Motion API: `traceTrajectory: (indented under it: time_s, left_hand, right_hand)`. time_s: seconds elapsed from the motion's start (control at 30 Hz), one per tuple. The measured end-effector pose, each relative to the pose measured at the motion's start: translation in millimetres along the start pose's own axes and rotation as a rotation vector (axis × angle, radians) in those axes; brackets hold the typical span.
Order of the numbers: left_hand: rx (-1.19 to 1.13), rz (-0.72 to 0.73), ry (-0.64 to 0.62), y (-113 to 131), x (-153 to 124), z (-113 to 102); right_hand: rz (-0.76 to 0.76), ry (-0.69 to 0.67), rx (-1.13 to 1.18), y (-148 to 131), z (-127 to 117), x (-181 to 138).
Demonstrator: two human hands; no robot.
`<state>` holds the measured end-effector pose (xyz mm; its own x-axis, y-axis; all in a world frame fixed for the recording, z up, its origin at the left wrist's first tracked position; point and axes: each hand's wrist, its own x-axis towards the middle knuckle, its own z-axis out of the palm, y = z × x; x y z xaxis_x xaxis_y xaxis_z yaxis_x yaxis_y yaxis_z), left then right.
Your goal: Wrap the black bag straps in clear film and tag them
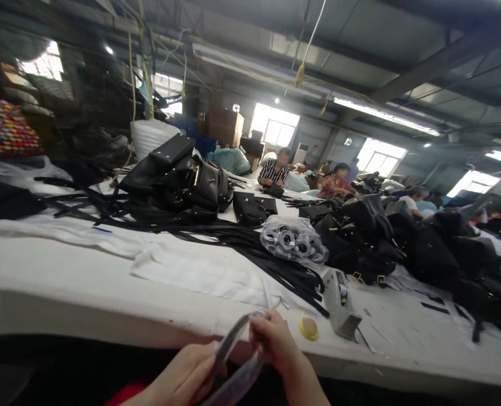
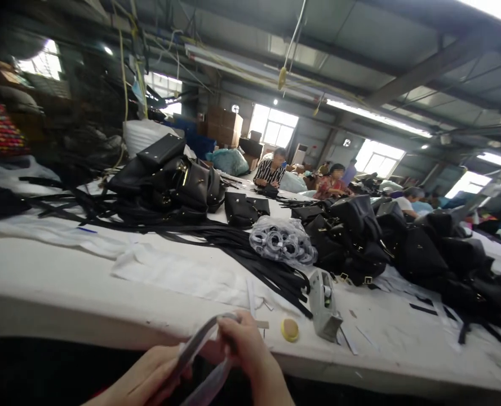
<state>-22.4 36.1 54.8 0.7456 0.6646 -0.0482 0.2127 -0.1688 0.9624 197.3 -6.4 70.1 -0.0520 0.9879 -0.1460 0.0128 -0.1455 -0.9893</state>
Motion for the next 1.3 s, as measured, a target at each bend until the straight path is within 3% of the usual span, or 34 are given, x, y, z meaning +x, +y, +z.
traceTrajectory:
  time_s: [0.13, 0.23, 0.3, 0.37, 0.43, 0.5, 0.57, 0.67, 0.77, 0.8, 0.87, 0.93, 0.97, 1.03, 1.1, 1.2, 1.23, 1.3]
  left_hand:
    - [-0.271, -0.063, 0.067, 5.5, -3.8, 20.9]
    - [-0.369, 0.026, 0.125, 25.7, -1.5, 24.2]
    - [-0.367, 0.13, 0.276, 38.5, -0.3, 21.0]
    - [-0.239, 0.275, 0.526, 41.5, 3.0, 12.5]
    - [0.059, 0.467, 0.737, 30.7, 8.0, 0.3]
    - [0.368, 0.572, 0.795, 10.9, 11.7, -11.6]
    - [0.604, 0.597, 0.716, -7.3, 11.6, -17.9]
    - [0.695, 0.489, 0.469, -15.3, 5.6, -12.9]
    - [0.352, 0.212, 0.257, -1.2, -3.4, -0.4]
    - [0.152, 0.114, 0.185, 5.6, -6.3, 2.7]
    - [-0.277, -0.031, 0.034, 19.8, -11.5, 5.7]
    - [-0.61, -0.066, -0.064, 33.2, -14.9, 4.9]
    - [-0.711, -0.046, -0.067, 39.0, -15.6, 3.6]
    - [-0.768, 0.032, 0.023, 46.6, -14.9, -0.9]
    - [-0.598, 0.158, 0.243, 45.5, -11.7, -8.1]
    - [0.011, 0.397, 0.618, 26.2, -5.9, -22.4]
    - [0.219, 0.459, 0.674, 17.5, -4.8, -26.5]
    - [0.5, 0.504, 0.612, 3.0, -4.5, -30.3]
  right_hand:
    - [-0.104, 0.014, -0.252, 6.4, -5.4, 15.8]
    - [-0.233, -0.118, -0.213, 13.7, 24.4, 11.0]
    - [-0.173, -0.233, -0.141, 19.0, 52.1, 1.9]
    - [-0.072, -0.334, -0.099, 20.7, 76.9, -13.3]
    - [-0.026, -0.471, -0.066, 15.0, 89.6, -32.8]
    - [-0.055, -0.56, -0.037, 2.2, 84.8, -49.2]
    - [-0.096, -0.498, 0.022, -12.2, 64.3, -53.5]
    - [-0.174, -0.165, 0.043, -25.7, 21.8, -33.6]
    - [-0.268, 0.227, -0.247, -27.5, -7.9, -6.0]
    - [-0.306, 0.285, -0.342, -26.0, -10.9, -0.6]
    - [-0.36, 0.157, -0.408, -19.4, -4.0, 2.4]
    - [-0.335, -0.14, -0.313, -7.0, 17.5, -1.9]
    - [-0.286, -0.252, -0.247, 0.9, 31.5, -5.2]
    - [-0.156, -0.333, -0.159, 17.1, 59.2, -11.7]
    - [-0.05, -0.4, -0.138, 27.7, 77.8, -18.3]
    - [-0.008, -0.679, -0.106, 23.6, 74.6, -29.0]
    - [-0.024, -0.723, -0.081, 17.5, 65.7, -31.7]
    - [-0.058, -0.635, -0.059, 2.2, 41.8, -33.0]
